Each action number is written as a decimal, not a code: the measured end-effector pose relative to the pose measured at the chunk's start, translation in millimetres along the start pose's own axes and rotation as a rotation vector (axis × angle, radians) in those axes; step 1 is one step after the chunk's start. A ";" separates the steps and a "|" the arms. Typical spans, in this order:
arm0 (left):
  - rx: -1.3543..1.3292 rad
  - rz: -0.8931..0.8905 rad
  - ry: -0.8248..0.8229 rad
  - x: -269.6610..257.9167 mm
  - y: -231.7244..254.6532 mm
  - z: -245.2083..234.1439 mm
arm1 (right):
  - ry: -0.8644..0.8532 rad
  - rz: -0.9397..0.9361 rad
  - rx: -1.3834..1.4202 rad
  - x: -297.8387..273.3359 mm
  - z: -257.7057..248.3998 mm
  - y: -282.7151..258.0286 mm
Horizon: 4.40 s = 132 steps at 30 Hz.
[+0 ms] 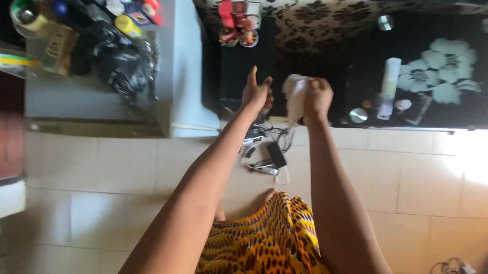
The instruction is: Wiping down a television stand and nearby household surfaces with a cloth.
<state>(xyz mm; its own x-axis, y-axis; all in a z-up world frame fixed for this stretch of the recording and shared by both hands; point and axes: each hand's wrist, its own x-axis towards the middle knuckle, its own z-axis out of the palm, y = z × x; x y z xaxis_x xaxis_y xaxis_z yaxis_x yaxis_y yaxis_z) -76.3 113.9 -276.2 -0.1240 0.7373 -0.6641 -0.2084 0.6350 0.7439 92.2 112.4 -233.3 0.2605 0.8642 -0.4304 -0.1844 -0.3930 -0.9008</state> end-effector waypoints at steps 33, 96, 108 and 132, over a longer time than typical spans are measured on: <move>0.626 0.826 0.287 223.8 3.1 -43.5 | 0.113 0.011 -0.009 45.4 85.9 98.1; -0.464 0.742 -0.934 -567.3 137.7 0.5 | 0.392 -1.011 -0.340 -520.2 -59.3 -215.1; 0.174 1.708 -0.615 -636.3 32.4 46.4 | 0.426 -1.075 -0.142 -603.0 -176.3 -179.7; -0.372 0.686 -1.115 -656.3 6.7 82.6 | -0.225 -0.575 0.674 -589.0 -236.5 -155.2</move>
<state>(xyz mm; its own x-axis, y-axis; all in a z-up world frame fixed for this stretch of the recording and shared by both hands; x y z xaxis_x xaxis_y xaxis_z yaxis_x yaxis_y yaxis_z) 83.7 -346.8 170.8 0.4986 0.7827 0.3725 -0.6916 0.1002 0.7153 191.5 -409.9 146.5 0.3060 0.9387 0.1591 -0.6161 0.3226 -0.7185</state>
